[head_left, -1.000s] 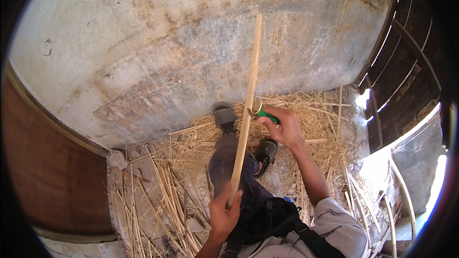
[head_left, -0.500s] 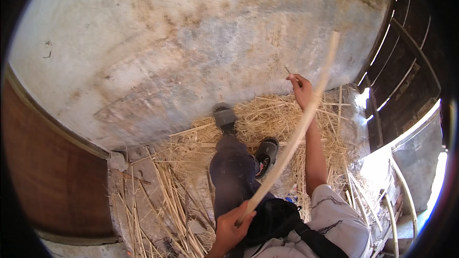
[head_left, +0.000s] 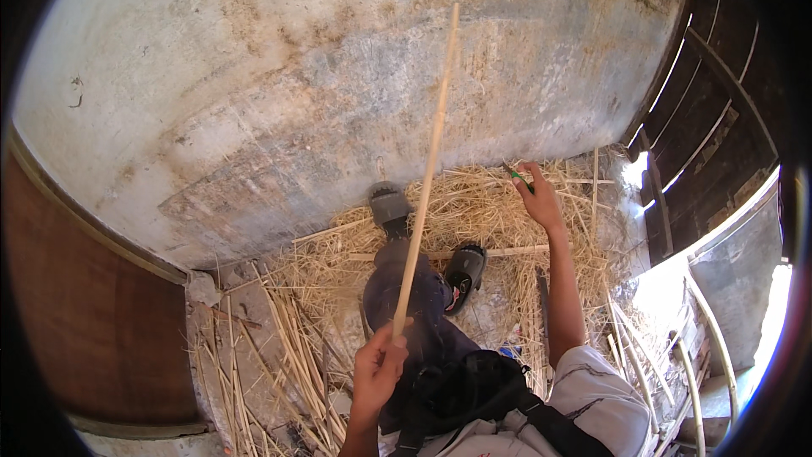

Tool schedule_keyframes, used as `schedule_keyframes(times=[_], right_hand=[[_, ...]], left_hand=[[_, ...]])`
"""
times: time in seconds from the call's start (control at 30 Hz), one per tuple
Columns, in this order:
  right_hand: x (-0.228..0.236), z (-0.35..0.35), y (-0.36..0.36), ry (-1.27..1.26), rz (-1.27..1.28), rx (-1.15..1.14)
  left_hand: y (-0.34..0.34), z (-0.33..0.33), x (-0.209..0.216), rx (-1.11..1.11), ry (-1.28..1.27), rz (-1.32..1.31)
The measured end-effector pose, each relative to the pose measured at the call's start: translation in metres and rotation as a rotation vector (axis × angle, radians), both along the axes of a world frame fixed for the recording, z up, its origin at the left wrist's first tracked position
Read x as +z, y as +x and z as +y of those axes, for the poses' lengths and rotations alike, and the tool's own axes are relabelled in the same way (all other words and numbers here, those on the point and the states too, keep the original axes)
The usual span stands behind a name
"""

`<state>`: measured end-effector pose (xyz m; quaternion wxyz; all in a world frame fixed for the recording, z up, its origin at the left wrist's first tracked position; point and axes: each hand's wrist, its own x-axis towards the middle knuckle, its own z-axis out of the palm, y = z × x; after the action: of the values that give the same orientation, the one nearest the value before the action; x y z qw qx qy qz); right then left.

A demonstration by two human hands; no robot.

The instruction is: The person carves and peels shavings from a long wooden stick using a green utility knife.

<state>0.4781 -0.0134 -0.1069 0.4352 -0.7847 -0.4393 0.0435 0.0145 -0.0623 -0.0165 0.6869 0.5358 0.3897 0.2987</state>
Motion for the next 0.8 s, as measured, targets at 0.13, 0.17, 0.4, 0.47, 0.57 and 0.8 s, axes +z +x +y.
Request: schedule_keyframes(times=[0.13, 0.17, 0.4, 0.47, 0.57, 0.8], right_hand=[[0.024, -0.004, -0.033, 0.079, 0.522, 0.142], [0.035, -0.006, -0.045, 0.094, 0.599, 0.220], [0.085, -0.014, -0.141, 0.205, 0.912, 0.644], [0.102, -0.016, -0.156, 0.207, 0.955, 0.753], [0.114, -0.019, -0.168, 0.209, 0.949, 0.777], [0.129, -0.015, -0.168, 0.261, 0.747, 0.618]], left_hand=[[0.006, 0.004, 0.014, -0.030, -0.104, -0.034], [0.007, 0.006, 0.016, -0.056, -0.103, -0.046], [0.018, 0.021, 0.018, -0.263, -0.241, -0.148], [0.023, 0.024, 0.026, -0.320, -0.300, -0.156], [0.026, 0.024, 0.023, -0.381, -0.301, -0.177], [0.037, 0.008, 0.013, -0.097, 0.016, -0.071]])
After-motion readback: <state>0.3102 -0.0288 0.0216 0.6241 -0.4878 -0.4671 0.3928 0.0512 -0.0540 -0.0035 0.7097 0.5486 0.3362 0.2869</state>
